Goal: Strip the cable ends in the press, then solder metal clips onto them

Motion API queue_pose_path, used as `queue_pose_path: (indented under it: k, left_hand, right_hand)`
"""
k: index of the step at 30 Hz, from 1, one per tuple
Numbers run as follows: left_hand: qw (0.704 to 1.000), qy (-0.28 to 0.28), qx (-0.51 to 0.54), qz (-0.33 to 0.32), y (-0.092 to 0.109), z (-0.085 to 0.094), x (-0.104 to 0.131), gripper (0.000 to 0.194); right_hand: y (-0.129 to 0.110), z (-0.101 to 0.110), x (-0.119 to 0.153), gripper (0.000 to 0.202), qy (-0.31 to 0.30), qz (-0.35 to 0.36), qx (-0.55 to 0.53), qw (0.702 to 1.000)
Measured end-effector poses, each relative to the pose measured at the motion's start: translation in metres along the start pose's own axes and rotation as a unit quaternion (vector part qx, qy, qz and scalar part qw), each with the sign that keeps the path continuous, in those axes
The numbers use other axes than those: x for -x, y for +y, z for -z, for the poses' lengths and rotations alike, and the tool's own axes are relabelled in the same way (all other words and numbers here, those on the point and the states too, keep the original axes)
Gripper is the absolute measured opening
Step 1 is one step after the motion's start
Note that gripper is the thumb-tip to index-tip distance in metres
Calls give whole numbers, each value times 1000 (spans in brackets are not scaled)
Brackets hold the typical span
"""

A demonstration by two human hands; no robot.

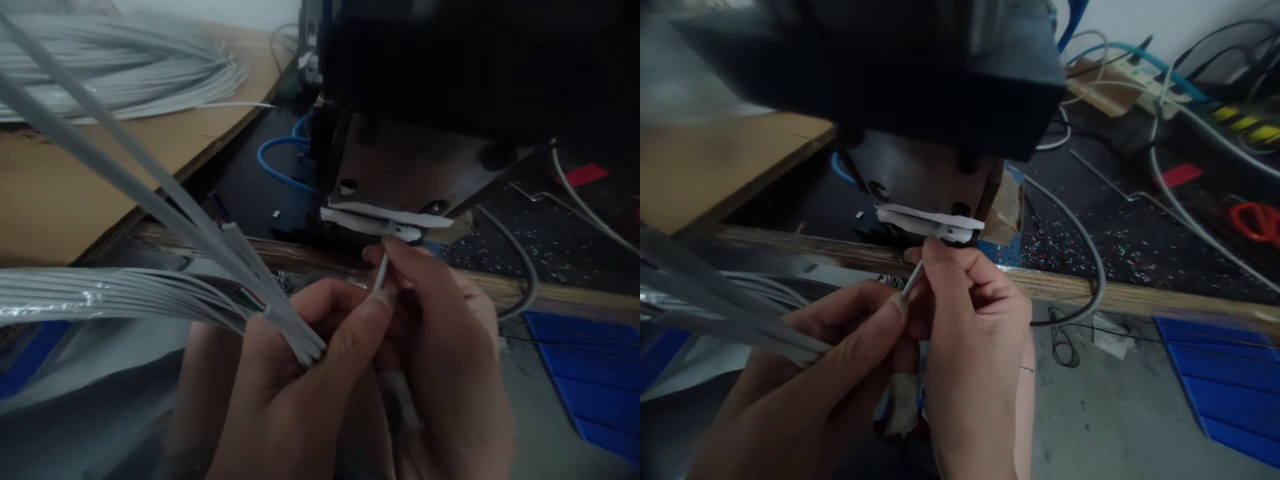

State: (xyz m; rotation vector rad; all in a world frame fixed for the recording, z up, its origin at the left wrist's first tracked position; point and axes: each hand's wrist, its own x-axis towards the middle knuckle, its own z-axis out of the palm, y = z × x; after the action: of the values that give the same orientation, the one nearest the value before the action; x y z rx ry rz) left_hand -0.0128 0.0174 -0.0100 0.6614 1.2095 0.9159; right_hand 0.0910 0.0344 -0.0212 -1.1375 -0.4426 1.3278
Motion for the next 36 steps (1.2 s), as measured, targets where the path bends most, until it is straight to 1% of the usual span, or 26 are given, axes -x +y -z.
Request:
queue_pose_path:
  k: [2, 4, 6, 10, 13, 16, 19, 21, 24, 26, 28, 30, 31, 33, 34, 35, 36]
  left_hand:
    - [999, -26, 19, -1, 2, -3, 0, 20]
    - [999, -45, 30, 1, 4, -5, -1, 26]
    - [998, -52, 25, -6, 4, -6, -1, 33]
    - [999, -38, -3, -13, 4, -3, -2, 33]
    - [1000, -28, 2, -5, 2, -1, 0, 31]
    - [1000, -25, -8, 4, -3, 2, 5, 29]
    - [999, -28, -2, 16, -12, 7, 11, 32]
    - [1000, -16, -8, 9, -18, 10, 13, 35]
    - [1000, 6, -18, -23, -25, 14, 14, 39]
    - [1000, 5, -2, -30, -27, 14, 15, 41]
    - [1000, -10, 20, -17, -28, 13, 15, 39]
    - [999, -19, 47, -17, -26, 12, 15, 32]
    - [997, -19, 65, -21, -24, 12, 15, 26]
    - [993, -12, 107, -45, -19, 14, 14, 16]
    - [990, -8, 128, -54, -15, 16, 13, 14]
    - [988, -15, 146, -48, -12, 19, 12, 13]
    - [987, -29, 158, -30, -9, 22, 12, 14]
  right_hand:
    - [0, -1, 0, 19, -2, -12, -12, 1000]
    - [-1, -3, -2, 19, 7, -16, -17, 1000]
    - [-1, -5, -3, 18, 10, -10, -21, 1000]
    - [1, -5, -5, 16, 8, -1, -24, 1000]
    - [1, -4, -1, 13, 9, -4, -22, 1000]
    - [1, -4, 5, 21, 19, -10, -28, 999]
    - [2, -1, 13, 27, 14, -35, -25, 999]
    - [5, 1, 17, 25, 5, -30, -10, 999]
    - [12, 5, 21, 22, -9, -4, -10, 1000]
    - [14, 4, 22, 22, -19, -6, -18, 1000]
    - [14, 2, 24, 24, -12, -9, -12, 1000]
    - [10, 1, 26, 29, 8, 3, 24, 1000]
    - [7, 4, 28, 30, 23, 20, 55, 998]
    - [2, 18, 30, 33, 58, 78, 155, 983]
    - [1, 30, 30, 37, 68, 108, 224, 966]
    - [1, 45, 30, 42, 74, 136, 304, 940]
    - [3, 62, 30, 44, 62, 140, 401, 903]
